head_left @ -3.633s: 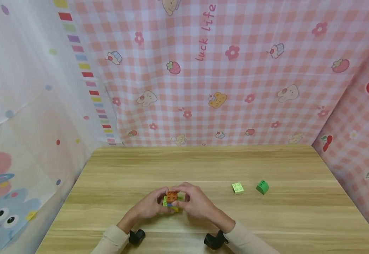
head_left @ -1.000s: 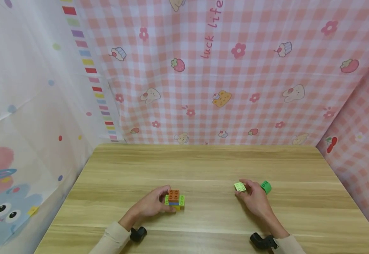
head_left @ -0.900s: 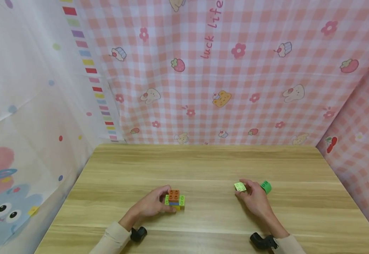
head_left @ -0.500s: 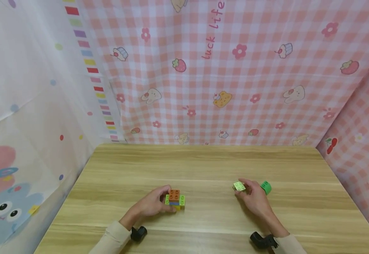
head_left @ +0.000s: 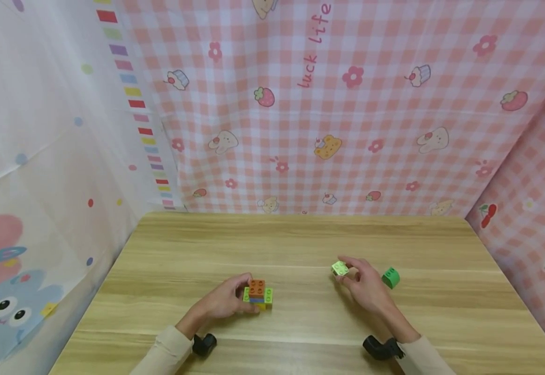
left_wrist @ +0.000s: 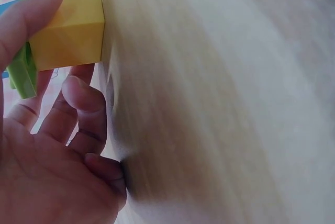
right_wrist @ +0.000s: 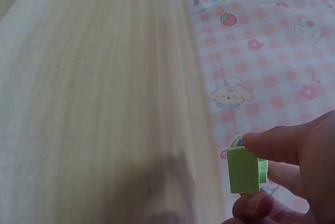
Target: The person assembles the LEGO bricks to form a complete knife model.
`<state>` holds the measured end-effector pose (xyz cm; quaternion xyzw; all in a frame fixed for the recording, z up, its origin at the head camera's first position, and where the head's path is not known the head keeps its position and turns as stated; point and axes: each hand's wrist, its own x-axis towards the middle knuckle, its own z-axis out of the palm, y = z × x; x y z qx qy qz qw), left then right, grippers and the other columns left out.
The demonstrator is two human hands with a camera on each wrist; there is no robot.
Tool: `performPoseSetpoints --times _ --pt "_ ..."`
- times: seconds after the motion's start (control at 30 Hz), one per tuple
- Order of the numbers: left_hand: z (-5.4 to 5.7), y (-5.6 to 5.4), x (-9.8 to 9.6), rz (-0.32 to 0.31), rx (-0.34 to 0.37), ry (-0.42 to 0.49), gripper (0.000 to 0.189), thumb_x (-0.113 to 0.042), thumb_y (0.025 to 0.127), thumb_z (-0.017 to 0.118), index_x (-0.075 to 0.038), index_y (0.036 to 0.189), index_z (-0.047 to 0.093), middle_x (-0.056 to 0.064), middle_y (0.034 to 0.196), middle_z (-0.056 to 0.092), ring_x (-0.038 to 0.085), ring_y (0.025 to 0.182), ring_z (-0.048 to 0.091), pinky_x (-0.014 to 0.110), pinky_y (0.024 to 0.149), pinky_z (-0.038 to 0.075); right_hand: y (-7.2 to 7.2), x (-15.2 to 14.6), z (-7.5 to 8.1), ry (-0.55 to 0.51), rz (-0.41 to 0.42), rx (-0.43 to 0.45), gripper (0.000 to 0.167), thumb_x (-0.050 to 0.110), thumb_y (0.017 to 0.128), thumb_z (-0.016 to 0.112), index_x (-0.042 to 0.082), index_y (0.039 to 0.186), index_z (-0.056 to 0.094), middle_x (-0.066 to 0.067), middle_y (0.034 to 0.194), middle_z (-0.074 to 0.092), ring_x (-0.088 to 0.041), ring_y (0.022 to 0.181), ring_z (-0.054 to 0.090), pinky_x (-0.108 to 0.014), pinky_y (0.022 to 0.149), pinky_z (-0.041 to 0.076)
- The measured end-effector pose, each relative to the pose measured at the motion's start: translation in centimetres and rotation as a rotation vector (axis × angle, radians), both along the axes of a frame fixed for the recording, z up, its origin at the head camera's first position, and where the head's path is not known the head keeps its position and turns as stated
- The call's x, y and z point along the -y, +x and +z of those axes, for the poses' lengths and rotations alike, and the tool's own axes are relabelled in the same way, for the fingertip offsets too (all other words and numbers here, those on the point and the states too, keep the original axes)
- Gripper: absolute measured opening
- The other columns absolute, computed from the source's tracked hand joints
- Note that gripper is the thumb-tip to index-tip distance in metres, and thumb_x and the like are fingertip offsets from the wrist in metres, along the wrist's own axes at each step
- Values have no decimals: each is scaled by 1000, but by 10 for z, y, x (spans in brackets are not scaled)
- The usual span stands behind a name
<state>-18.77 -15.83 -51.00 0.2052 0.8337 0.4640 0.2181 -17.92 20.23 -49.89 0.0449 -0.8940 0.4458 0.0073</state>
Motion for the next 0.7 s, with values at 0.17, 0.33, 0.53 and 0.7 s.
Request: performPoseSetpoints --times 0.17,0.33,0.53,0.7 --pt "0 0 0 1 -5 -10 32 -21 81 82 -17 96 54 -1 97 59 20 87 46 30 71 36 -1 7 7 -15 29 -10 50 7 89 71 6 137 57 -16 121 58 -9 57 44 -24 47 40" --pt "0 0 0 4 -12 -21 32 -22 81 82 -17 95 54 -1 95 57 19 85 45 29 70 36 -2 17 15 -46 60 -37 50 0 88 69 4 136 57 -17 119 58 -9 60 46 -23 50 41" --pt "-1 1 0 3 -17 -21 32 -22 81 82 -17 95 54 -1 94 56 18 81 45 28 67 35 -3 34 25 -67 118 -83 48 2 86 73 6 133 60 -15 118 60 -9 62 46 -22 52 40" --pt "-1 0 1 5 -17 -18 33 -22 81 83 -17 95 54 0 93 56 18 82 44 27 66 35 -4 51 31 -75 168 -84 47 6 86 76 10 131 62 -10 117 62 -10 61 45 -22 52 38"
